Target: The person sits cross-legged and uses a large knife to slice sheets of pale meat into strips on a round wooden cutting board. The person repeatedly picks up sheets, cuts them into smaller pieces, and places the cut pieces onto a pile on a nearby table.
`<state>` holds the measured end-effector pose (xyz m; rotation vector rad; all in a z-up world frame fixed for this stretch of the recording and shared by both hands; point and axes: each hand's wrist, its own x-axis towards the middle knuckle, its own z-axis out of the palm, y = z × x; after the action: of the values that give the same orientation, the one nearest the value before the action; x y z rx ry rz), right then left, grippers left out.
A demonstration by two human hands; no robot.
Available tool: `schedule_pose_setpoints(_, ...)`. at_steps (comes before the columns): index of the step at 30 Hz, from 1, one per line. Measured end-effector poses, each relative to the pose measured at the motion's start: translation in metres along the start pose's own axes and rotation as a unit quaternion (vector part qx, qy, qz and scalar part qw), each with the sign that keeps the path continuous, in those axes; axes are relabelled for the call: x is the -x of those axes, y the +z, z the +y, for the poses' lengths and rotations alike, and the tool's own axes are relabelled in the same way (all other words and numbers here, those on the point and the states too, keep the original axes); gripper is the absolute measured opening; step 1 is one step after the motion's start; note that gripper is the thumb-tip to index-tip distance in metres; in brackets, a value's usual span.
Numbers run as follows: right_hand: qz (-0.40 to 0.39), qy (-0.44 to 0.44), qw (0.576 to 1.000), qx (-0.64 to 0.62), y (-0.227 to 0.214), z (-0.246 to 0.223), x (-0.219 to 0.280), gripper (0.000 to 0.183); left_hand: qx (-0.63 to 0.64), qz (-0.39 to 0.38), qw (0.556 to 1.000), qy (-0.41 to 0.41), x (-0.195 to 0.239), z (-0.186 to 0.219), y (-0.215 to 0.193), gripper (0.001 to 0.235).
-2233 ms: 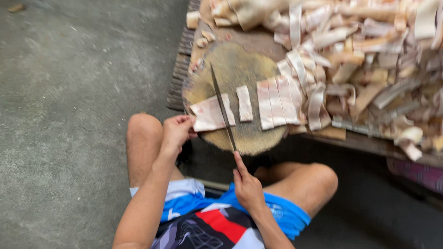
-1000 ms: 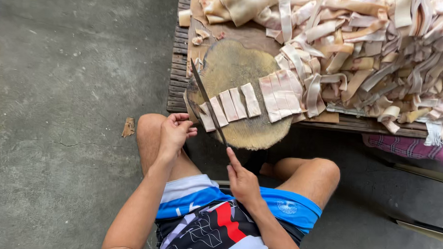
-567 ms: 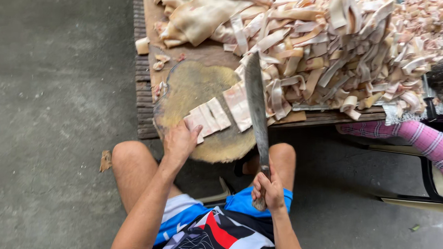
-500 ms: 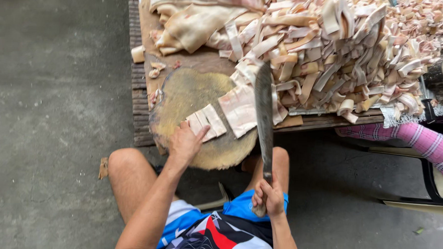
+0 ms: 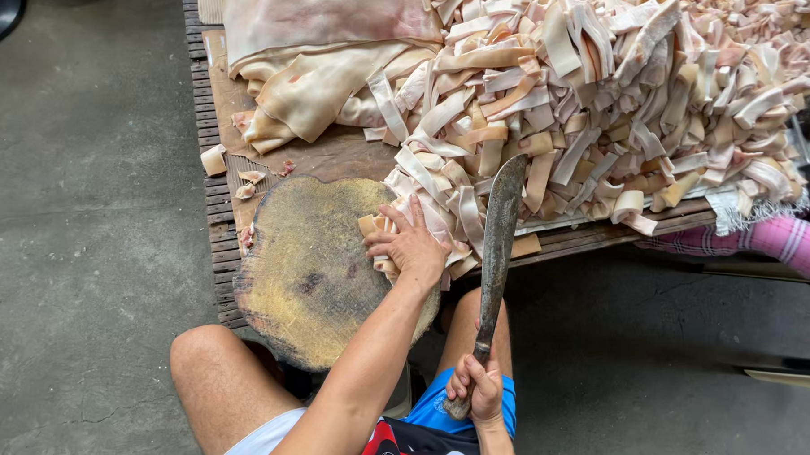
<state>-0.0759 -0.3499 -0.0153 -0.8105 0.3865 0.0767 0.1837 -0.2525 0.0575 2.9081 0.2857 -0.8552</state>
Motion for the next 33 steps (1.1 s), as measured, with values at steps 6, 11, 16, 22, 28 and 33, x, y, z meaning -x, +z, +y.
schedule_pose_setpoints(6, 0.002, 0.008, 1.0, -0.017, -0.001, -0.005, -0.005, 0.067, 0.076, 0.051, 0.995, 0.03, -0.016, -0.01, 0.003, 0.109)
schedule_pose_setpoints(11, 0.016, -0.001, 0.999, -0.046, -0.005, -0.007, -0.005, 0.068, 0.104, 0.125, 0.984, 0.074, -0.034, 0.012, 0.016, 0.098)
schedule_pose_setpoints(16, 0.041, -0.024, 0.996, -0.071, -0.022, -0.006, -0.005, 0.068, 0.359, 0.1, 0.925, 0.074, -0.07, 0.019, -0.004, 0.081)
schedule_pose_setpoints(22, 0.006, -0.059, 0.991, -0.117, -0.044, -0.002, -0.011, 0.07, 0.614, 0.151, 0.743, 0.221, -0.114, 0.089, -0.088, 0.091)
schedule_pose_setpoints(28, -0.003, -0.054, 0.987, -0.151, -0.047, 0.009, -0.02, 0.072, 0.439, 0.266, 0.788, 0.341, -0.187, 0.083, -0.103, 0.066)
schedule_pose_setpoints(33, 0.018, -0.002, 0.993, -0.12, -0.049, 0.011, -0.024, 0.074, 0.187, 0.343, 0.894, 0.22, -0.296, -0.067, -0.075, 0.048)
